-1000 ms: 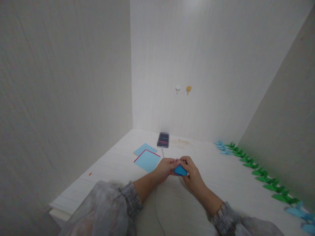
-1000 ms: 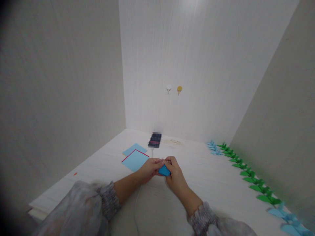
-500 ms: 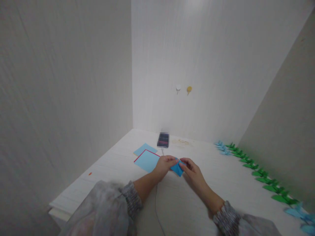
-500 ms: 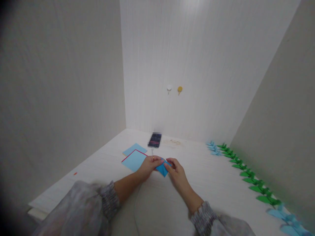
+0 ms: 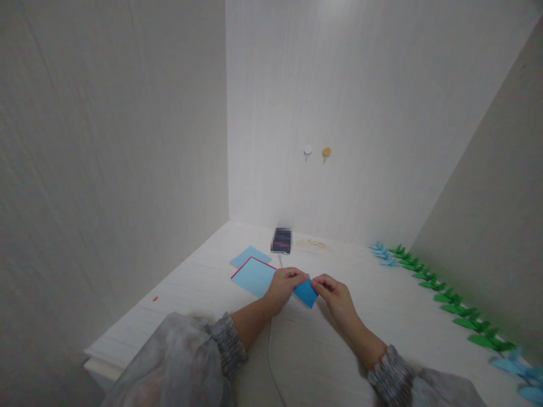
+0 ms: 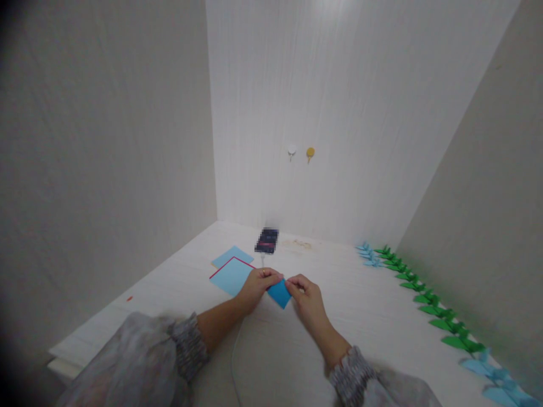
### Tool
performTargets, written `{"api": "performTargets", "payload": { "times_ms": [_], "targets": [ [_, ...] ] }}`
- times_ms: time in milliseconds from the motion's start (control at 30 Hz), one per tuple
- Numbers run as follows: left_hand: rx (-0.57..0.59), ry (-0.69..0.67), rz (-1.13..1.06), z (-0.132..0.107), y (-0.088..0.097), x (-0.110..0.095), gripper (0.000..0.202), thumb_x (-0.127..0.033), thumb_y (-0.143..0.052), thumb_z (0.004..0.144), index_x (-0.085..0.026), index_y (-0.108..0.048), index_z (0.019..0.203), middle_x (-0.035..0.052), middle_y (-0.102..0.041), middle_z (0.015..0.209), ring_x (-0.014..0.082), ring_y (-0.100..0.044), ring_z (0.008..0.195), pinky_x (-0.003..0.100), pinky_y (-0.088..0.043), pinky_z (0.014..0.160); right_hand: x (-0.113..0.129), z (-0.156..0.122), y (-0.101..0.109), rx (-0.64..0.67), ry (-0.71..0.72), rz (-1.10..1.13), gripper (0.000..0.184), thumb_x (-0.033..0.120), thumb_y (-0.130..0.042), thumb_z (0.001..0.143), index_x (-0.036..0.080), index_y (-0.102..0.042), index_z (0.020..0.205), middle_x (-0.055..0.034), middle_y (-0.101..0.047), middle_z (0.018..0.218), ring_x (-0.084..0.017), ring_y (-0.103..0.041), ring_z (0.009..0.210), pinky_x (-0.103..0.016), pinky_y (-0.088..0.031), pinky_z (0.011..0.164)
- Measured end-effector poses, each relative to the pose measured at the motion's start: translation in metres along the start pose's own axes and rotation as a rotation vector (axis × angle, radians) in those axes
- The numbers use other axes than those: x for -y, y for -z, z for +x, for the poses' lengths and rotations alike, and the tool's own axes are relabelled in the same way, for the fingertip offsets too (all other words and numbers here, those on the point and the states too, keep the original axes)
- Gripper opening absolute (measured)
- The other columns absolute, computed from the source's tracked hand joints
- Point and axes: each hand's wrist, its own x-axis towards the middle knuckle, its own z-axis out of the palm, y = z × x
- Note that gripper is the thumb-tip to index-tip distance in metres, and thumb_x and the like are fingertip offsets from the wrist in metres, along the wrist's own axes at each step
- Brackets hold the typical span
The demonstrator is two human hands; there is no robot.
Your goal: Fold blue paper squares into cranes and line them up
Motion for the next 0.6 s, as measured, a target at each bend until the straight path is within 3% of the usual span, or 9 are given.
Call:
{"api": "performTargets", "payload": {
  "times_ms": [167,367,600],
  "targets": [
    [-0.013,0.041,-0.044,0.0013,0.0004,0.0029,0.028,-0.039,-0.059,0.059,-0.011,-0.056,0.056,-0.0033,-0.047,0.045,0.0052,-0.037,0.042,0.019,-0.028,0.043,0.003,-0.001,-0.0026,-0.012,-0.038,0.079,0.019,0.033,-0.055,0.066,0.015,-0.058,0.061,-0.0002,-0.054,0.058,-0.013,-0.048,0.059,-0.024,-0.039,0.057],
    [0.106,0.123,-0.066,0.0029,0.0013,0.0072,0.034,-0.03,-0.071,0.045,-0.01,-0.058,0.071,0.0029,-0.061,0.06,0.0107,-0.052,0.05,0.023,-0.04,0.051,-0.0002,0.0,0.0009,-0.064,-0.097,0.12,0.019,0.034,-0.058,0.063,0.015,-0.06,0.06,-0.0008,-0.058,0.057,-0.013,-0.049,0.056,-0.024,-0.038,0.056],
    [0.061,0.113,-0.108,0.0055,0.0046,0.0045,0.032,-0.027,-0.071,0.045,-0.01,-0.059,0.07,0.0057,-0.064,0.066,0.0144,-0.057,0.056,0.028,-0.044,0.06,-0.0035,0.003,0.0046,-0.044,-0.165,0.144,0.024,0.037,-0.057,0.063,0.015,-0.06,0.056,0.0002,-0.055,0.05,-0.013,-0.048,0.051,-0.025,-0.037,0.054]
  ]
}}
